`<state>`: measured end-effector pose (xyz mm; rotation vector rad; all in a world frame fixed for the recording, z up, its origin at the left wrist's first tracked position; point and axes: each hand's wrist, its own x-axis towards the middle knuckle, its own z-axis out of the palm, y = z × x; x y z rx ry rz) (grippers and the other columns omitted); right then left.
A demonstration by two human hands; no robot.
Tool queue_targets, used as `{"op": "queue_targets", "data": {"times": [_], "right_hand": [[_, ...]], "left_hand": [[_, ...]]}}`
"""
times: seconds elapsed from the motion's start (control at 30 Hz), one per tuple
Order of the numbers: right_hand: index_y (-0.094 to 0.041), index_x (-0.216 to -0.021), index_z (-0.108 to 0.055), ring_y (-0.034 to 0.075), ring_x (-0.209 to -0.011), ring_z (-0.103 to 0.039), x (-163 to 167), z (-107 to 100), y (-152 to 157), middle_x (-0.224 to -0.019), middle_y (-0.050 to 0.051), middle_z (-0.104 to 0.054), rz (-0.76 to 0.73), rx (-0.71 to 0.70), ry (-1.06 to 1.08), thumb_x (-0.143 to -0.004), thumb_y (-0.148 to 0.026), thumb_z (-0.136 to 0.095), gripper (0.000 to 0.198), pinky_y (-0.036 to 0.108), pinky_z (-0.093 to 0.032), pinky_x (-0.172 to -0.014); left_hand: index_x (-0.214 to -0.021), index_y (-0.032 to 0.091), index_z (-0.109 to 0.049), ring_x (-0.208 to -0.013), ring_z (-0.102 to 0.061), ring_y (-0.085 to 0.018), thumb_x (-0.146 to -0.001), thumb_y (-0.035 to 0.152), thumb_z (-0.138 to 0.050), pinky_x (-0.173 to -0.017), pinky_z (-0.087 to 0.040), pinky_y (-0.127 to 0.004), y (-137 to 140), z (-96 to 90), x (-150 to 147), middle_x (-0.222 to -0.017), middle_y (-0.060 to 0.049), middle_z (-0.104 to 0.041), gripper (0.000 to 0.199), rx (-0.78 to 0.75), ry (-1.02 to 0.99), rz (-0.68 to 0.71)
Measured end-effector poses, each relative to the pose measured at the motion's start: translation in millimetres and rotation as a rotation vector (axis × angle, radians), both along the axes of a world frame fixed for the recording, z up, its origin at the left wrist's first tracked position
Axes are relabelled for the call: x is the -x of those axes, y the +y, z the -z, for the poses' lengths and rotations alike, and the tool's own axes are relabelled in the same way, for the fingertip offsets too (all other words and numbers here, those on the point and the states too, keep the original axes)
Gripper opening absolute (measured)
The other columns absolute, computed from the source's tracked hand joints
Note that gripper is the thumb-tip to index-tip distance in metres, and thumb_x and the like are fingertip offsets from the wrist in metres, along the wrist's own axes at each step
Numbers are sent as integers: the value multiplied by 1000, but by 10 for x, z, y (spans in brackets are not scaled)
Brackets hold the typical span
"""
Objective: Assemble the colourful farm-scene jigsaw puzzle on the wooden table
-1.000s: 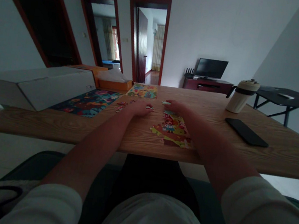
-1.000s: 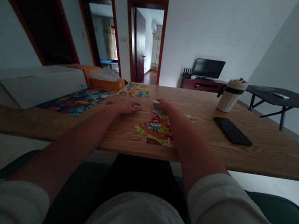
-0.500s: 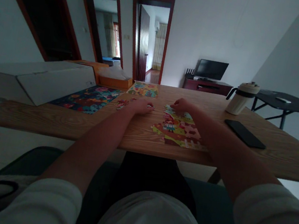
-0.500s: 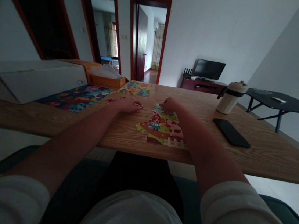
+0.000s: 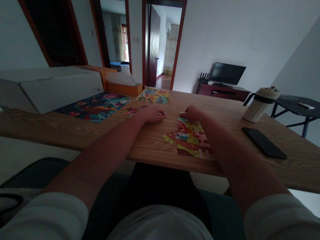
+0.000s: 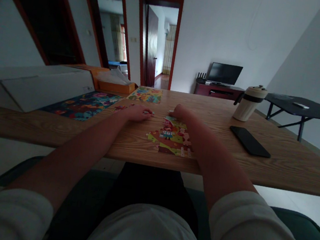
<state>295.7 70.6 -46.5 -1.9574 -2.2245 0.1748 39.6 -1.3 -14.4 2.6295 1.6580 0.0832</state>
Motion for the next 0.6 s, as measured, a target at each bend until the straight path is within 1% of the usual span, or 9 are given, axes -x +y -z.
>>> {"op": "queue_targets", "data": {"times": [0.07, 0.13, 0.2, 0.27, 0.37, 0.5, 0.6], "right_hand": [[-10, -129, -70, 27, -101, -73, -46, -5, -18, -116, 18, -75, 40, -4, -1, -91, -45, -74, 52, 31, -55, -87], [-10, -138, -64, 26, -103, -73, -94, -28, -49, -124, 18, -73, 55, -27, 21, -90, -39, -77, 57, 30, -56, -86], [-9, -140, -62, 25, -102, -73, -158, -75, -93, -125, 17, -73, 48, -29, 25, -90, -32, -77, 57, 29, -56, -86], [-10, -133, -67, 24, -102, -72, -241, -138, -153, -123, 16, -74, 12, -9, 1, -91, -25, -74, 45, 29, -55, -87], [-13, -117, -76, 23, -102, -72, -360, -220, -287, -118, 12, -77, -86, 9, -1, -95, -22, -68, 26, 29, -54, -91], [-17, -119, -78, 21, -100, -73, -413, -228, -557, -119, 10, -77, -163, -8, 58, -96, -21, -64, 27, 28, -54, -90], [-19, -119, -79, 22, -93, -74, -382, -187, -764, -113, 9, -79, -189, 1, -39, -93, -22, -66, 29, 28, -54, -87]], "left_hand": [[-135, 26, -70, -122, -63, -26, -102, 43, -50, -108, -45, -34, 6, 0, -3, -136, -7, -69, 42, -2, 12, -1], [-136, 28, -69, -123, -63, -26, -102, 44, -50, -107, -45, -34, 17, 3, -5, -137, -6, -69, 43, 6, 20, -8], [-136, 28, -69, -123, -63, -25, -101, 44, -50, -106, -46, -33, 27, 6, -5, -137, -6, -69, 43, 14, 23, -12], [-136, 27, -69, -122, -64, -25, -101, 44, -49, -105, -47, -33, 32, 7, -3, -137, -7, -69, 43, 18, 17, -6], [-136, 26, -69, -120, -65, -26, -101, 44, -49, -104, -47, -34, 35, 6, 5, -136, -8, -69, 44, 29, 2, 1], [-135, 28, -68, -121, -64, -24, -100, 46, -50, -104, -46, -31, 60, 18, 18, -136, -5, -69, 44, 46, -19, 8], [-136, 29, -68, -122, -63, -23, -100, 45, -51, -104, -46, -29, 94, 40, 24, -137, -4, -69, 43, 64, -20, 18]]}}
